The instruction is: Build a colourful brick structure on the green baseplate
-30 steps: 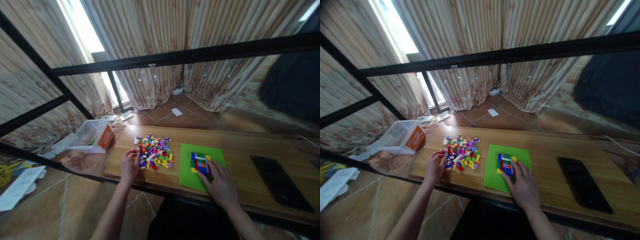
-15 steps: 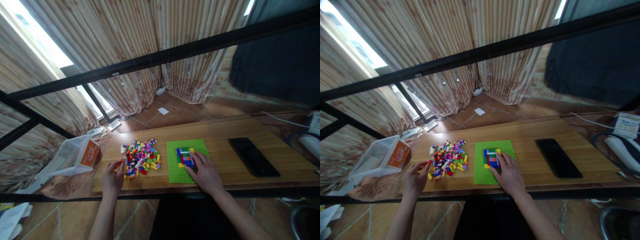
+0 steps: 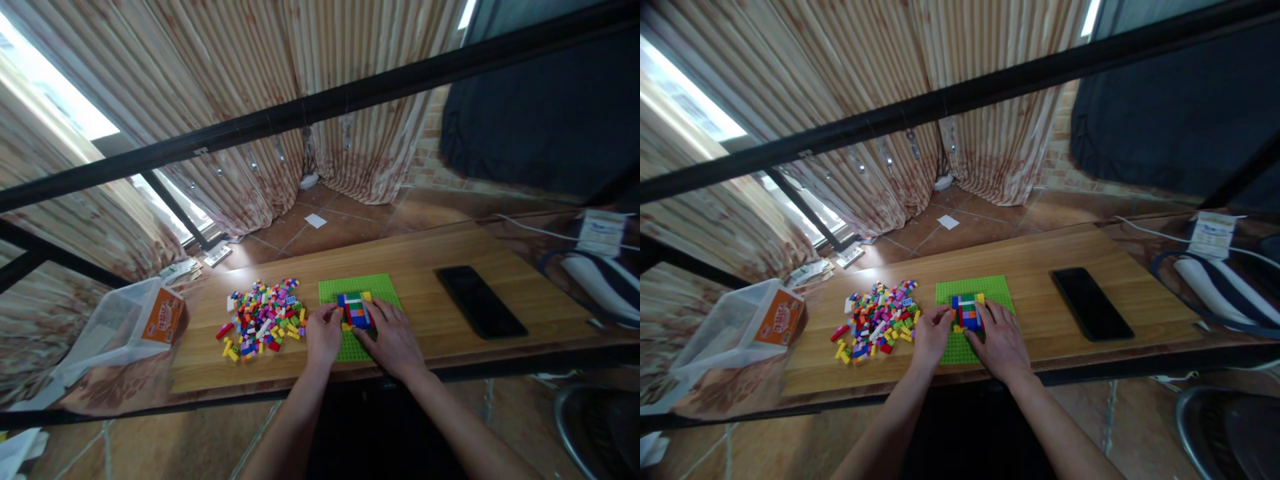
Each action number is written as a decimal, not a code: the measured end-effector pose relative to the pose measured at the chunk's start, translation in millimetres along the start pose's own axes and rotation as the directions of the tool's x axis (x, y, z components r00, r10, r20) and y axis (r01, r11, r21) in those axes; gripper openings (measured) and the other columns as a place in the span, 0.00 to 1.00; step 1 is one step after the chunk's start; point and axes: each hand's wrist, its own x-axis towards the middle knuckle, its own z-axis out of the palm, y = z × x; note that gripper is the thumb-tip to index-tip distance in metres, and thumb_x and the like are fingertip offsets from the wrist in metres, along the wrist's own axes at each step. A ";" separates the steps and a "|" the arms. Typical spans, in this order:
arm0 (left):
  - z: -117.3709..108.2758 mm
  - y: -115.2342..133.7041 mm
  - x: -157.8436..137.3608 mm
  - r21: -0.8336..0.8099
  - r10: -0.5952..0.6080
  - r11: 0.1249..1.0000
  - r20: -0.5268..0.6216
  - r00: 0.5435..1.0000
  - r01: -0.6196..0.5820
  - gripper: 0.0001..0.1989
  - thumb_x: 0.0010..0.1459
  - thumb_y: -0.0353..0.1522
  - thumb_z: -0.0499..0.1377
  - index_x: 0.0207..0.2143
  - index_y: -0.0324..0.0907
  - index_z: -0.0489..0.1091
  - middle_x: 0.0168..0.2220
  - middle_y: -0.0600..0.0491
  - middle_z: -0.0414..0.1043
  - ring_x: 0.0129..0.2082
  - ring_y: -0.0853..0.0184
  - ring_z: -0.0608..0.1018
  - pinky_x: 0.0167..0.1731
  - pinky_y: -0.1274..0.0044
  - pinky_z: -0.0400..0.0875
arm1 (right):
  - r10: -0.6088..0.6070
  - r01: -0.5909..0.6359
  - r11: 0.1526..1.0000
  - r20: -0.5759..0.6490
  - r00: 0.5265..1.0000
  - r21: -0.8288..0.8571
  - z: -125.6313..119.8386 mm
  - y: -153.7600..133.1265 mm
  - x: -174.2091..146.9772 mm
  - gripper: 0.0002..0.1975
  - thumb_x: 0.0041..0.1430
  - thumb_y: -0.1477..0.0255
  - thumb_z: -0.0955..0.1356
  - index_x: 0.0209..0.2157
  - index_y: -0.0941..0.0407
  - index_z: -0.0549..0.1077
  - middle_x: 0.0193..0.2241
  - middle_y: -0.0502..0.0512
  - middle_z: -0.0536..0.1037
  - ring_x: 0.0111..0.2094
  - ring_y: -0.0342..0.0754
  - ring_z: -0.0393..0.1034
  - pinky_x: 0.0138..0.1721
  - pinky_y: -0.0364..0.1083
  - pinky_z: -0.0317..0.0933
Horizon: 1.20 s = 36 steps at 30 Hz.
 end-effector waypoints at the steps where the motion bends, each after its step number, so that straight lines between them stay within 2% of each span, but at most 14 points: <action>1: -0.2 1.4 1.5 0.046 0.014 0.999 -0.001 1.000 -0.014 0.12 0.56 0.33 0.56 0.38 0.38 0.76 0.32 0.49 0.78 0.30 0.67 0.77 0.33 0.76 0.70 | 0.001 -0.001 1.000 0.003 1.000 0.004 -0.1 0.0 0.0 0.29 0.59 0.58 0.63 0.58 0.57 0.62 0.54 0.65 0.67 0.54 0.60 0.60 0.53 0.59 0.57; 7: -5.5 8.9 -2.6 0.285 0.089 0.954 0.021 0.996 -0.091 0.11 0.58 0.35 0.56 0.33 0.40 0.77 0.30 0.50 0.78 0.30 0.67 0.76 0.31 0.77 0.65 | 0.010 -0.010 1.000 0.012 1.000 0.013 0.2 0.5 -0.2 0.29 0.59 0.57 0.63 0.59 0.56 0.62 0.54 0.65 0.67 0.54 0.60 0.60 0.52 0.59 0.56; 14: -4.9 13.8 -3.8 0.443 0.083 0.893 0.022 0.996 -0.084 0.16 0.59 0.38 0.54 0.23 0.40 0.74 0.20 0.53 0.71 0.21 0.70 0.70 0.23 0.78 0.54 | 0.010 -0.010 1.000 0.015 1.000 0.013 0.7 0.8 -0.1 0.29 0.59 0.57 0.63 0.59 0.56 0.62 0.55 0.65 0.67 0.55 0.60 0.60 0.53 0.58 0.56; 21: -3.7 20.1 3.1 0.448 0.031 0.893 0.012 0.999 -0.033 0.16 0.56 0.37 0.56 0.19 0.39 0.73 0.17 0.54 0.68 0.20 0.70 0.68 0.22 0.78 0.53 | 0.018 -0.019 1.000 0.029 0.999 0.007 -2.7 -1.7 0.6 0.28 0.59 0.57 0.62 0.58 0.57 0.63 0.54 0.65 0.67 0.54 0.60 0.60 0.53 0.58 0.56; 28: -5.9 23.8 12.0 0.434 0.006 0.901 0.028 1.000 -0.017 0.11 0.53 0.36 0.59 0.24 0.38 0.76 0.20 0.54 0.72 0.21 0.71 0.70 0.23 0.79 0.56 | 0.013 -0.013 1.000 0.035 0.999 -0.012 -2.8 -1.7 1.4 0.28 0.59 0.57 0.63 0.57 0.58 0.64 0.55 0.65 0.67 0.54 0.60 0.60 0.53 0.57 0.56; 36: -2.0 21.0 15.3 0.460 -0.014 0.888 0.051 0.999 -0.011 0.11 0.53 0.34 0.59 0.21 0.38 0.74 0.20 0.54 0.70 0.22 0.71 0.69 0.24 0.79 0.55 | 0.004 -0.003 0.999 0.030 1.000 -0.037 -0.9 -0.6 0.9 0.29 0.59 0.57 0.63 0.57 0.58 0.63 0.54 0.65 0.67 0.54 0.60 0.60 0.53 0.57 0.56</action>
